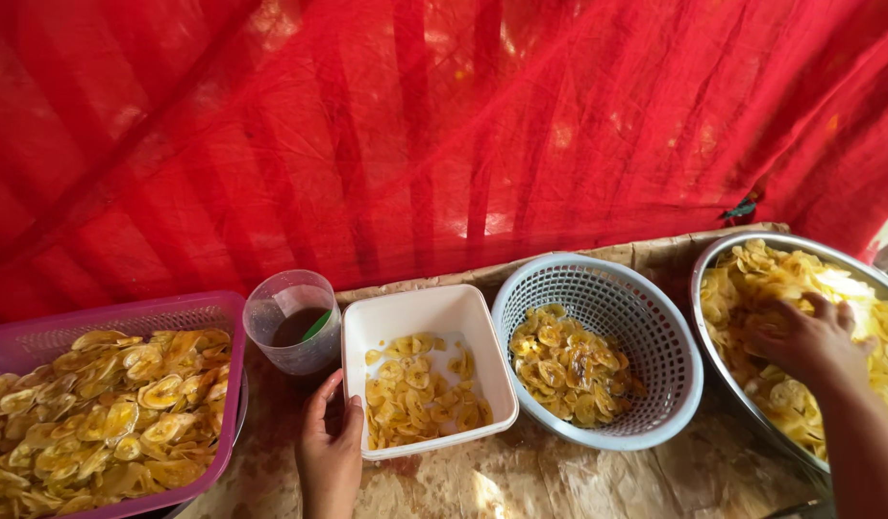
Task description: The person transfers banana chips between various baskets and containers by hand, and uses a green scoop to pour a dark liquid from a clear cup over the chips in a white container.
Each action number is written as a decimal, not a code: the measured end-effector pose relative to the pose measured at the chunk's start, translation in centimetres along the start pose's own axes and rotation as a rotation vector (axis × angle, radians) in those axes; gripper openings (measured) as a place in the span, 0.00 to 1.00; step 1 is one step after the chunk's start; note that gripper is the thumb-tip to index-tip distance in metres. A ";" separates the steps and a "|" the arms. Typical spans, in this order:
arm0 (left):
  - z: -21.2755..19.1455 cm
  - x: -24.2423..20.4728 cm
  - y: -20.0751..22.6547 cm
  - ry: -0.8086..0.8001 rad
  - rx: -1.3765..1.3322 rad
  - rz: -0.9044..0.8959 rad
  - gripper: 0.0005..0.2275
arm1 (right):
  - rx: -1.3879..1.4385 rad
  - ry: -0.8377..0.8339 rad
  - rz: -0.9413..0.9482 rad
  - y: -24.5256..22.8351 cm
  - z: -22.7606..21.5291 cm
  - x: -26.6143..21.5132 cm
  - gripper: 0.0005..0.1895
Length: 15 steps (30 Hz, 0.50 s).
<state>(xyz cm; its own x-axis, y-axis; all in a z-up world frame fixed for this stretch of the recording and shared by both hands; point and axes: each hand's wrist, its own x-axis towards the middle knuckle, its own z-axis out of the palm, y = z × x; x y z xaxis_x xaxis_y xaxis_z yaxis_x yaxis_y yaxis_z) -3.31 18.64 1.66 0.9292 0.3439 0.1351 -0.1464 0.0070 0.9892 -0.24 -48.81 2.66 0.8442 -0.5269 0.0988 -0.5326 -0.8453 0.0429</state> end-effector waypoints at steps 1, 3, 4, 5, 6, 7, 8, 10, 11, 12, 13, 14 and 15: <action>-0.1 -0.1 0.1 0.006 0.023 -0.034 0.18 | 0.063 0.031 0.027 0.9 -0.1 -0.9 0.44; 0.2 0.1 0.3 0.018 0.037 -0.060 0.18 | 0.127 0.075 0.048 1.0 -0.9 -1.2 0.45; 0.1 0.0 0.4 0.020 0.045 -0.077 0.18 | 0.178 -0.011 0.124 1.1 -1.1 -1.8 0.52; 0.1 0.0 0.7 0.021 0.053 -0.094 0.18 | 0.228 -0.097 0.200 1.2 -1.1 -2.3 0.58; 0.0 -0.1 0.9 0.022 0.052 -0.094 0.18 | 0.227 -0.096 0.199 1.2 -0.8 -2.5 0.58; 0.0 -0.3 1.1 0.022 0.088 -0.042 0.17 | 0.222 -0.089 0.186 1.4 0.0 -3.1 0.58; 0.1 -0.2 1.4 0.022 0.121 0.013 0.17 | 0.212 -0.072 0.174 1.7 0.5 -3.0 0.57; 0.1 -0.2 1.8 0.023 0.125 0.053 0.16 | 0.199 -0.030 0.143 2.0 1.3 -3.0 0.56; 0.0 -0.4 1.9 0.022 0.134 0.090 0.16 | 0.220 -0.010 0.134 2.0 1.4 -2.6 0.55; -0.1 -0.6 1.9 0.016 0.139 0.081 0.16 | 0.229 -0.005 0.142 2.2 1.8 -2.9 0.54; -0.1 -0.7 1.9 0.004 0.092 0.024 0.16 | 0.245 -0.008 0.154 2.6 1.9 -3.2 0.54; 0.0 -0.5 2.0 0.000 0.038 -0.021 0.16 | 0.232 0.015 0.216 2.1 1.8 -2.7 0.52; 0.0 -0.6 2.1 0.002 0.037 -0.017 0.16 | 0.234 0.019 0.215 2.0 2.0 -3.0 0.52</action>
<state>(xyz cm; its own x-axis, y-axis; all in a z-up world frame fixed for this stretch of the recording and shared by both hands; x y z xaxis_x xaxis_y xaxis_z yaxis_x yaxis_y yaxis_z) -4.13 18.47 3.67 0.9309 0.3454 0.1186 -0.1185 -0.0216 0.9927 -3.70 -49.14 0.44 0.7115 -0.6957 0.0990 -0.6683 -0.7134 -0.2108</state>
